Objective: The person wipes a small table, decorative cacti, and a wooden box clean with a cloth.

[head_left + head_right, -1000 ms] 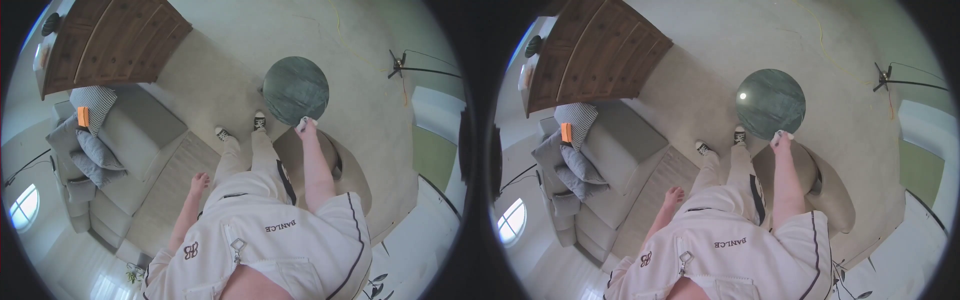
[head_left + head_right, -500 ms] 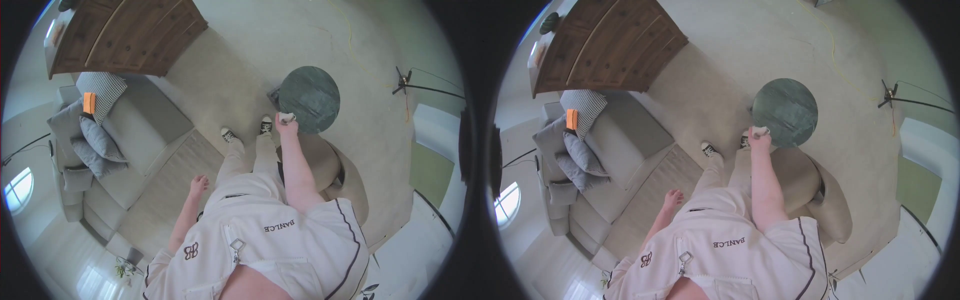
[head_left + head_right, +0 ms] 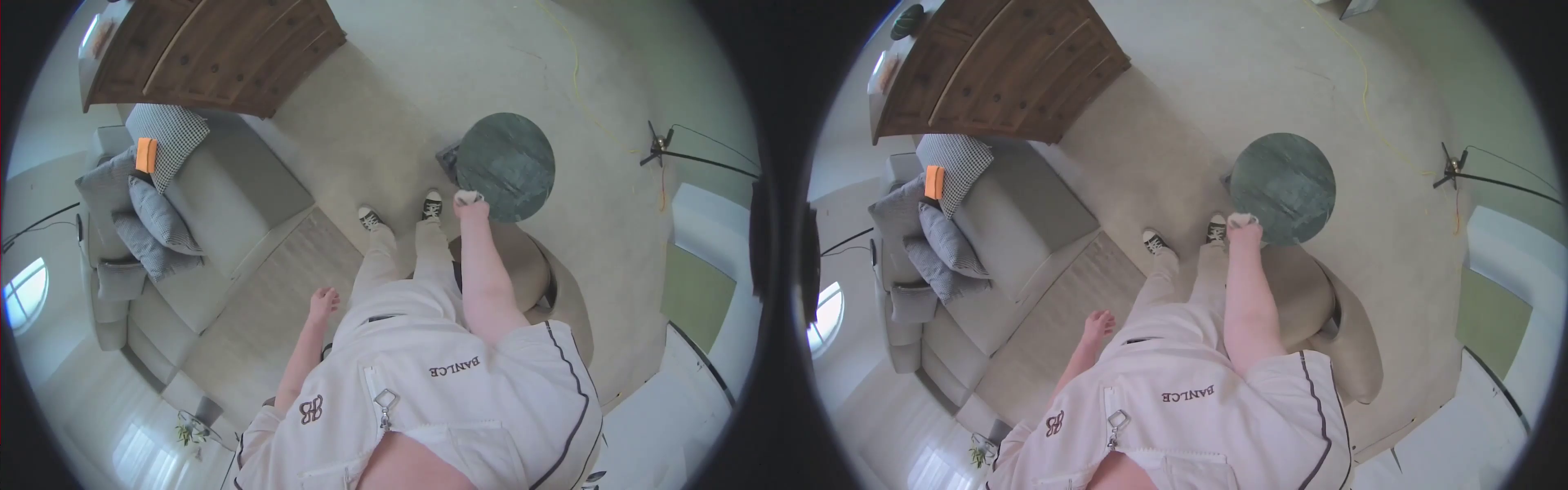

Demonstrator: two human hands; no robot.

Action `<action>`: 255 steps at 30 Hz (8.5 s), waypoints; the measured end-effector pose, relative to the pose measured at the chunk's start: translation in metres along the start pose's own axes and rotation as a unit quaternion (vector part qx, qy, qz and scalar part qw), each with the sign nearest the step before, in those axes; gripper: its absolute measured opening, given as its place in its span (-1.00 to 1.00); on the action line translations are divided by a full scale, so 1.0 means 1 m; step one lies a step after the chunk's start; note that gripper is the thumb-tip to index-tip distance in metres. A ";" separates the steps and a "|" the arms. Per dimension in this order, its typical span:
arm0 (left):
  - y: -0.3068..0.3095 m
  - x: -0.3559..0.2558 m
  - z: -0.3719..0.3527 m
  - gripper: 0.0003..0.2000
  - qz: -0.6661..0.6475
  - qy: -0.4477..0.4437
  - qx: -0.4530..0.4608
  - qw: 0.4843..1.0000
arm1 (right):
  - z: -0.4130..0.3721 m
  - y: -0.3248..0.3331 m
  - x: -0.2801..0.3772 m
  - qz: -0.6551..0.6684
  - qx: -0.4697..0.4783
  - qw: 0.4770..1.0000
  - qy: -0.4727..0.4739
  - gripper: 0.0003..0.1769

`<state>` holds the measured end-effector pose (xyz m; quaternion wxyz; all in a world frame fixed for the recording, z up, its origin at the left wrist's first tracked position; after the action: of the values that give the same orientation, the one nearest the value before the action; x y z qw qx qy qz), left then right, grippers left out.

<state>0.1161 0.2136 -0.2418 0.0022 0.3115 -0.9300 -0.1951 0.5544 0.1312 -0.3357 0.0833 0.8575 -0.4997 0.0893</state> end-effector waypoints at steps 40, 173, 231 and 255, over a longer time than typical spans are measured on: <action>-0.103 -0.041 -0.055 -0.57 -0.026 0.039 -0.002 0.999 | -0.030 -0.255 0.105 -0.838 0.235 0.286 0.401 -0.54; 0.263 -0.378 -0.209 -0.62 -0.227 -0.673 -0.039 0.703 | -0.530 -0.100 -0.277 -0.347 0.893 -0.050 0.283 -0.85; 0.481 -0.728 -0.058 -0.57 -0.626 -0.394 -0.273 0.615 | -0.614 -0.386 -0.665 -0.511 0.669 0.538 -0.050 -0.52; 0.453 -0.622 -0.165 0.04 -0.252 -0.527 -0.391 0.711 | -0.644 -0.294 -0.576 -0.519 0.671 0.468 -0.248 -0.57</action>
<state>0.3760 0.8450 0.1490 -0.4161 0.3521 -0.5076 -0.6672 0.4869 0.9088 0.1371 -0.6142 0.7384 0.2504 0.1215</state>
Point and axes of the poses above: each hand's wrist, its own z-axis towards the middle knuckle, its own y-axis out of the back of the hand, x = y × z, the point moved 3 cm from there along z, towards the middle knuckle, and after that the axes turned 12 degrees about z, right-handed, at the moved point
